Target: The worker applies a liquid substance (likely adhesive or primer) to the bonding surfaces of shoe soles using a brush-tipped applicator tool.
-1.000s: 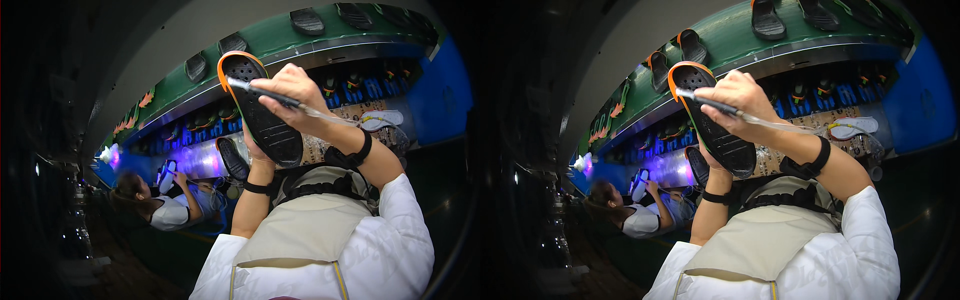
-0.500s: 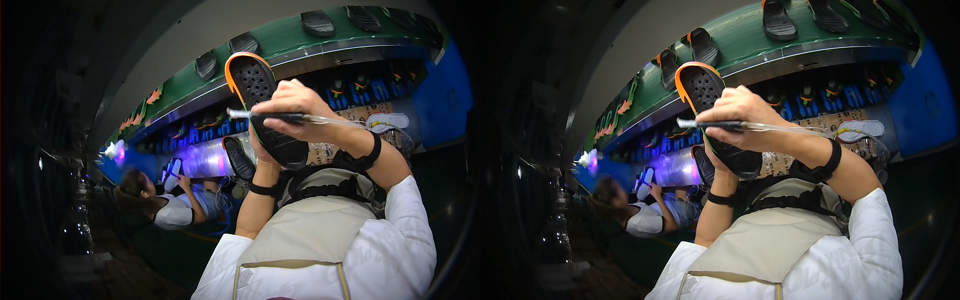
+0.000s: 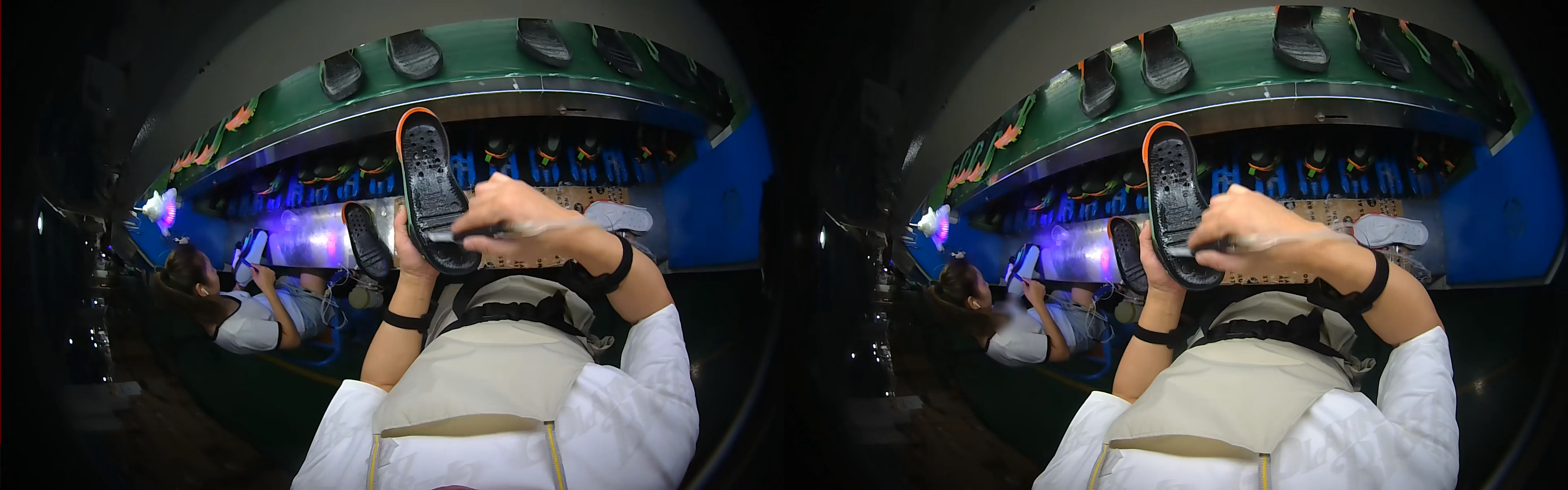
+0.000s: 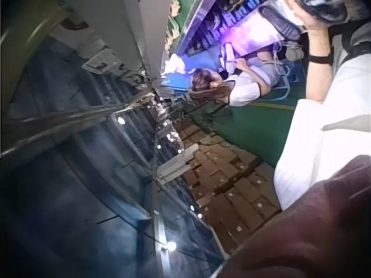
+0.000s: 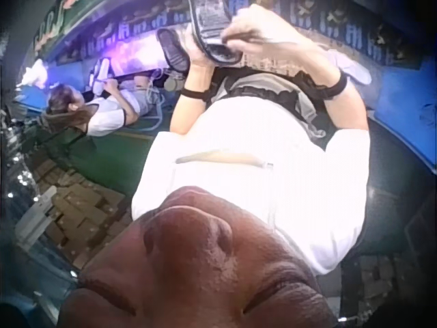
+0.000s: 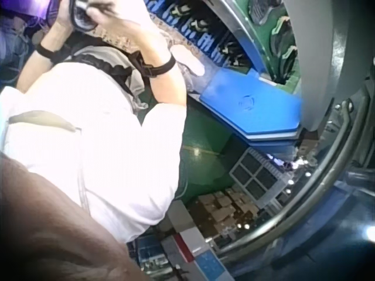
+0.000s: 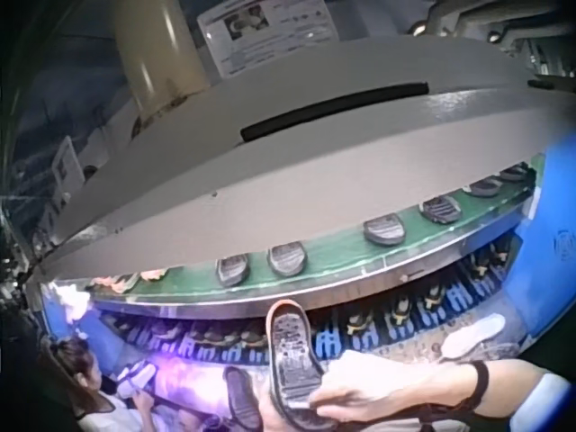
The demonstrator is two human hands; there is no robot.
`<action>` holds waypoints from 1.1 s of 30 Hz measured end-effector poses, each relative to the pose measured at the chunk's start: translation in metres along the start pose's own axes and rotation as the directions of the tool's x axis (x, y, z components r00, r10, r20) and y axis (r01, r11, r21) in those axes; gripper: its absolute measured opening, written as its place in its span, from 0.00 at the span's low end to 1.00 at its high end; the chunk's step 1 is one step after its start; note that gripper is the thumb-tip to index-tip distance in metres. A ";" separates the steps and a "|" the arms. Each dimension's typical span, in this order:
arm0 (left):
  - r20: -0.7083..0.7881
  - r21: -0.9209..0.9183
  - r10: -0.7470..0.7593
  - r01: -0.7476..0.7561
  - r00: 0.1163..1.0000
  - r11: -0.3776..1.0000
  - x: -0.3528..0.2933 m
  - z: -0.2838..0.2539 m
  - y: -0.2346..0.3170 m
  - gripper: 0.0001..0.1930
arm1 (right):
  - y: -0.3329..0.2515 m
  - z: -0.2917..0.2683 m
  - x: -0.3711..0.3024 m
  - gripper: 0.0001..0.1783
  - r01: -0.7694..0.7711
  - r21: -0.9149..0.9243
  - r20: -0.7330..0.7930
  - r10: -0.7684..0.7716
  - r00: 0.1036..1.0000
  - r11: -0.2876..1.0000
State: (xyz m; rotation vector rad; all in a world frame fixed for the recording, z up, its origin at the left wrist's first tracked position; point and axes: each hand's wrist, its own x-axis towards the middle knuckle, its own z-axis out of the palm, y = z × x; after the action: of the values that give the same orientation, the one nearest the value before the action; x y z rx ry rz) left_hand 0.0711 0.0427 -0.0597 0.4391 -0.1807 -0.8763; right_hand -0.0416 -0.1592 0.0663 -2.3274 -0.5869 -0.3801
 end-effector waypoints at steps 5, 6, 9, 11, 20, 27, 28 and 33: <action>-0.040 0.048 -0.124 0.126 0.992 0.991 -0.016 0.028 -0.001 0.34 | 0.038 -0.005 0.027 0.16 -0.193 -0.323 -0.469 0.020 0.883 0.926; -0.033 0.077 -0.117 0.120 0.993 0.990 -0.017 0.028 -0.002 0.34 | 0.042 -0.001 0.025 0.18 -0.197 -0.321 -0.434 0.041 0.900 0.926; 0.006 0.134 -0.081 0.080 0.997 0.988 -0.018 0.013 0.002 0.34 | 0.042 0.020 0.017 0.19 -0.135 -0.412 -0.367 -0.028 0.930 0.901; -0.079 0.161 -0.072 0.084 0.994 0.983 -0.016 0.009 0.005 0.32 | 0.034 0.017 0.008 0.20 -0.129 -0.380 -0.315 0.004 0.949 0.916; -0.169 -0.081 -0.050 0.037 0.984 0.996 -0.012 -0.008 0.014 0.41 | 0.007 0.006 -0.010 0.15 -0.327 0.507 -0.104 0.433 0.895 0.798; 0.086 -0.151 -0.196 0.207 0.977 0.967 -0.036 -0.005 0.034 0.42 | 0.018 0.017 -0.056 0.17 -0.406 0.553 -0.313 0.632 0.709 0.728; 0.052 -0.089 -0.197 0.201 0.979 0.976 -0.036 -0.007 0.046 0.43 | 0.020 0.020 -0.061 0.17 -0.417 0.587 -0.314 0.670 0.673 0.694; 0.428 0.079 -0.022 -0.013 0.903 0.997 0.034 0.037 0.158 0.52 | 0.027 0.023 -0.063 0.17 -0.459 0.600 -0.291 0.714 0.637 0.655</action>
State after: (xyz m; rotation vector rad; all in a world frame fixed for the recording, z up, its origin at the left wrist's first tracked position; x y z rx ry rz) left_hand 0.1908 0.0931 0.0428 0.3143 -0.6237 -0.9650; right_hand -0.0790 -0.1800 0.0081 -1.6836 0.3668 -0.4350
